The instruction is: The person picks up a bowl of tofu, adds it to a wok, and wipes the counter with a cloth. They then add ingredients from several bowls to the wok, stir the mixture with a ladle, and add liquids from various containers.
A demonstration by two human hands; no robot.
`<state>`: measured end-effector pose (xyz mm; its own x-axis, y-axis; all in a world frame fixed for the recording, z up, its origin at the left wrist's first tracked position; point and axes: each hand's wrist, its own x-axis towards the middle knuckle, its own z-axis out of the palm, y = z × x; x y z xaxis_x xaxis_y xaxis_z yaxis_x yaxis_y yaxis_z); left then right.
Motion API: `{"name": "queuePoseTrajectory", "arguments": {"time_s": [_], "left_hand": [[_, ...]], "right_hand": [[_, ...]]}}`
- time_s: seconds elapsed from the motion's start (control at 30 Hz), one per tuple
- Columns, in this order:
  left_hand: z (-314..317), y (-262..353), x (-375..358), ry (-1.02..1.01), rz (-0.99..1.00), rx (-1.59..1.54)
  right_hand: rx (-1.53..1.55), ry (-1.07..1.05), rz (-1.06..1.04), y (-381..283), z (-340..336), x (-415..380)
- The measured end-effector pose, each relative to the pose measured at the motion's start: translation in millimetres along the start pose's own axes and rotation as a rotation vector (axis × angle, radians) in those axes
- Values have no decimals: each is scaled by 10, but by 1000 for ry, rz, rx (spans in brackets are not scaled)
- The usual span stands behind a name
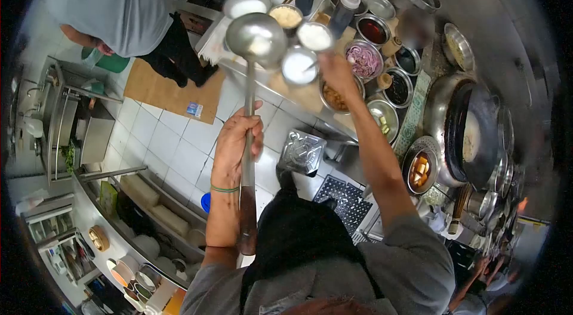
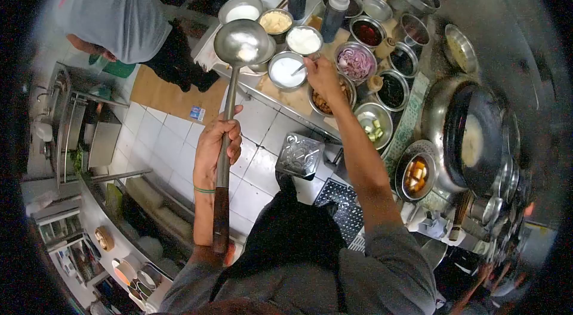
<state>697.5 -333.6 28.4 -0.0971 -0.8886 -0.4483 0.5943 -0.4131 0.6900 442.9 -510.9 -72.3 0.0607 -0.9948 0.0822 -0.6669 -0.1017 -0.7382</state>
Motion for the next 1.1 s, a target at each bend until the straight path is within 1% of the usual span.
{"name": "queuePoseTrajectory", "arguments": {"time_s": [0.03, 0.1, 0.13, 0.2, 0.23, 0.27, 0.3, 0.37, 0.4, 0.43, 0.47, 0.5, 0.53, 0.57, 0.63, 0.67, 0.7, 0.73, 0.77, 0.83, 0.87, 0.93, 0.97, 1.0, 1.03, 1.1], "left_hand": [[60, -34, -45, 15, 21, 17], [246, -135, -115, 14, 23, 76], [368, -203, -102, -6, 23, 107], [611, -502, 3, -46, 75, 163], [806, -692, 46, -88, 89, 191], [1035, -867, 58, -162, 166, 231], [1351, -1080, 27, -235, 176, 211], [1986, -1499, -144, -354, 208, 171], [2269, -1717, -208, -437, 191, 234], [2568, -1954, -310, -534, 239, 354], [2868, -2206, -449, -624, 293, 476], [3134, -2462, -649, -719, 285, 541], [3398, -2719, -852, -816, 281, 603], [3579, -2963, -1082, -917, 197, 615], [3800, -3316, -1334, -1179, 258, 727], [3854, -3546, -1394, -1244, 355, 783], [3926, -3767, -1421, -1258, 473, 862], [4026, -3941, -1487, -1205, 446, 900], [4119, -4095, -1539, -1149, 423, 932], [4248, -4414, -1451, -1073, 676, 1119], [4309, -4542, -1408, -1035, 798, 1213], [4443, -4705, -1357, -886, 963, 1323], [4507, -4739, -1329, -812, 1043, 1375], [4580, -4732, -1303, -805, 1016, 1397], [4641, -4767, -1219, -778, 1049, 1410], [4749, -4851, -1031, -713, 1115, 1425]], "right_hand": [[42, 58, 3, 63, 0, -93], [120, 187, 37, 5, -227, -602], [484, -108, 193, -96, -454, -902], [748, -279, 352, -328, -816, -1630], [890, -382, 368, -453, -1009, -2021], [1029, -402, 320, -487, -1098, -2408], [1163, -416, 258, -490, -1218, -2745], [1464, -318, 357, -785, -1818, -3229], [1449, -232, 461, -748, -2154, -3407], [1466, -101, 604, -589, -2421, -3634], [1403, -24, 506, -411, -2760, -3887], [1335, 45, 411, -219, -3155, -4139], [1204, 136, 396, -42, -3559, -4365], [1080, 222, 391, 154, -3909, -4614], [643, 337, 380, 688, -4384, -5003], [528, 371, 428, 970, -4596, -5166], [412, 404, 473, 1254, -4766, -5306], [288, 432, 379, 1667, -4864, -5430], [188, 440, 328, 2036, -4928, -5510], [-34, 447, 191, 2678, -4930, -5576], [-125, 446, 139, 2876, -4897, -5605], [-317, 455, 0, 3037, -4919, -5585], [-252, 453, 118, 2919, -4943, -5566], [-187, 450, 240, 2776, -4946, -5578], [-126, 447, 358, 2711, -4968, -5599], [229, 442, 417, 2628, -5000, -5548]]}}
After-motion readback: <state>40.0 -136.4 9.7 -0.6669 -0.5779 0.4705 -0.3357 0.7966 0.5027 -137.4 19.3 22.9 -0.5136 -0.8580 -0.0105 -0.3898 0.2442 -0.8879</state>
